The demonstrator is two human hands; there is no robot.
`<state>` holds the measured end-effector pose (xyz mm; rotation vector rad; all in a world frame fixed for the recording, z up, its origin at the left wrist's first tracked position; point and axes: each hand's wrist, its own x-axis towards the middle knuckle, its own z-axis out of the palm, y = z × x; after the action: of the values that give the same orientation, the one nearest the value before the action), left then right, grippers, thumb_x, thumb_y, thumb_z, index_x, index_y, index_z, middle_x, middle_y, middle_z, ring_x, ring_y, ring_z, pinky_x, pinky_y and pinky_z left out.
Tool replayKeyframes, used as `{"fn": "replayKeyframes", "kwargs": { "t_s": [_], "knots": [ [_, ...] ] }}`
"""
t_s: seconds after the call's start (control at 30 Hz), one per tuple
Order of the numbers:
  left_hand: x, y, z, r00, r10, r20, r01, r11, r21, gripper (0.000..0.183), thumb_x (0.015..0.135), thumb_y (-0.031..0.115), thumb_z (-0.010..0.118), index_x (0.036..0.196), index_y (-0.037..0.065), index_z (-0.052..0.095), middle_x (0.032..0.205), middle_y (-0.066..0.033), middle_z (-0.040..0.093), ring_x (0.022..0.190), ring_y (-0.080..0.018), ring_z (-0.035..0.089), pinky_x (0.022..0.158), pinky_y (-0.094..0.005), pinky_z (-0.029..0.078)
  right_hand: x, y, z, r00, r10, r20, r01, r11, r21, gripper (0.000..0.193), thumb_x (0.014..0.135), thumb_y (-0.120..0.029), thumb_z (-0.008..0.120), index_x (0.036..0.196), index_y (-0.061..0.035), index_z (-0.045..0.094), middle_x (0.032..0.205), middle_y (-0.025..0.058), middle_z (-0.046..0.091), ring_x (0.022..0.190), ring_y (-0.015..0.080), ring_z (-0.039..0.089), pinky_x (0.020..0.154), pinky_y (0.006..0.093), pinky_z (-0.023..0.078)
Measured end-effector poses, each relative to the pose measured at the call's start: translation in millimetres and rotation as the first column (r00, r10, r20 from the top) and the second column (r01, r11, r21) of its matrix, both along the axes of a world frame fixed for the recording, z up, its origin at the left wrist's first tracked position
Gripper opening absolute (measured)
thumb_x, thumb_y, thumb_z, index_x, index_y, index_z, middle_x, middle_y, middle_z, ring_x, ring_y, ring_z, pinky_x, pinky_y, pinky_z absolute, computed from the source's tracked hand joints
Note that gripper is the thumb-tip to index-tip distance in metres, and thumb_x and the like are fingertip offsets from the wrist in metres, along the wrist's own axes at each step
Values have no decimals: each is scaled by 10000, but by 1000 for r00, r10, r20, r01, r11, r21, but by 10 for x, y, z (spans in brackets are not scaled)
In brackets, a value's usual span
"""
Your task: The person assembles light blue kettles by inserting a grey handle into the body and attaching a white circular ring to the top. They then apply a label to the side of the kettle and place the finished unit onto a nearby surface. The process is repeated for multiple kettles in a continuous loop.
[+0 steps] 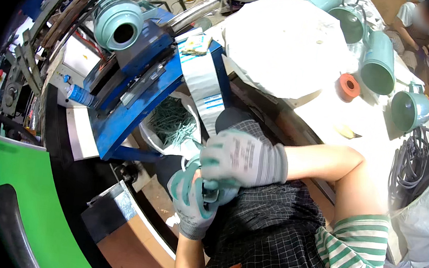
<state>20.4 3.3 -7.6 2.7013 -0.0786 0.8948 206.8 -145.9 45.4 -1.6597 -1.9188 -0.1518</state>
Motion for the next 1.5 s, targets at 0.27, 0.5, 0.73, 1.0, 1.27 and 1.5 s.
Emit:
{"fn": "replayKeyframes", "kwargs": {
  "t_s": [0.27, 0.5, 0.73, 1.0, 1.27, 1.5],
  "knots": [
    [-127, 347, -30, 996, -67, -62, 54, 981, -186, 313, 668, 218, 874, 898, 97, 700, 1100, -103, 636, 1137, -429, 593, 1093, -618, 439, -184, 159, -184, 995, 98, -34, -98, 995, 8, 441, 874, -475, 766, 1105, -101, 739, 1170, 83, 607, 1149, 293, 596, 957, 472, 525],
    [-248, 140, 81, 960, 206, -189, -174, 970, 172, 713, 814, 615, 746, 1305, 101, 689, 1172, -147, 640, 1299, -366, 527, 1147, -771, 306, -325, 196, -363, 999, 43, 0, -43, 992, -120, 424, 804, -463, 780, 1070, -133, 766, 1234, 84, 592, 1161, 297, 562, 930, 465, 504],
    [-218, 75, 254, 883, 314, -349, -280, 949, 144, 554, 814, 304, 746, 1289, 28, 680, 1114, -186, 652, 1223, -394, 557, 1118, -592, 385, -394, 271, -503, 999, 34, 36, -33, 999, -15, 249, 771, -321, 740, 907, -117, 788, 1155, 60, 660, 1038, 284, 604, 838, 435, 524],
    [187, 258, 596, 840, 342, -422, -120, 874, 471, 217, 708, 177, 764, 913, 119, 725, 1129, -70, 596, 1183, -314, 562, 1147, -537, 412, -385, 233, -531, 996, 78, 42, -75, 994, -77, 239, 821, -299, 736, 984, -132, 785, 1076, 55, 717, 1045, 266, 659, 830, 404, 604],
    [59, 327, 364, 915, 174, -364, -83, 964, 252, 212, 789, 135, 754, 981, 73, 688, 976, -103, 626, 897, -331, 636, 725, -459, 509, -136, 214, -441, 957, 227, -183, -254, 957, -139, 386, 810, -307, 819, 1154, -149, 743, 1136, 67, 699, 1018, 248, 690, 925, 380, 593],
    [83, 637, 313, 931, -132, -340, -42, 887, -459, 385, 770, 158, 873, 1095, 58, 693, 1186, -120, 731, 1027, -343, 709, 877, -433, 567, 1340, 566, -1675, 139, -214, -967, 471, 873, -125, 685, 830, -177, 882, 1392, 36, 553, 1271, 113, 672, 1090, 180, 664, 968, 330, 565]
  ]
}}
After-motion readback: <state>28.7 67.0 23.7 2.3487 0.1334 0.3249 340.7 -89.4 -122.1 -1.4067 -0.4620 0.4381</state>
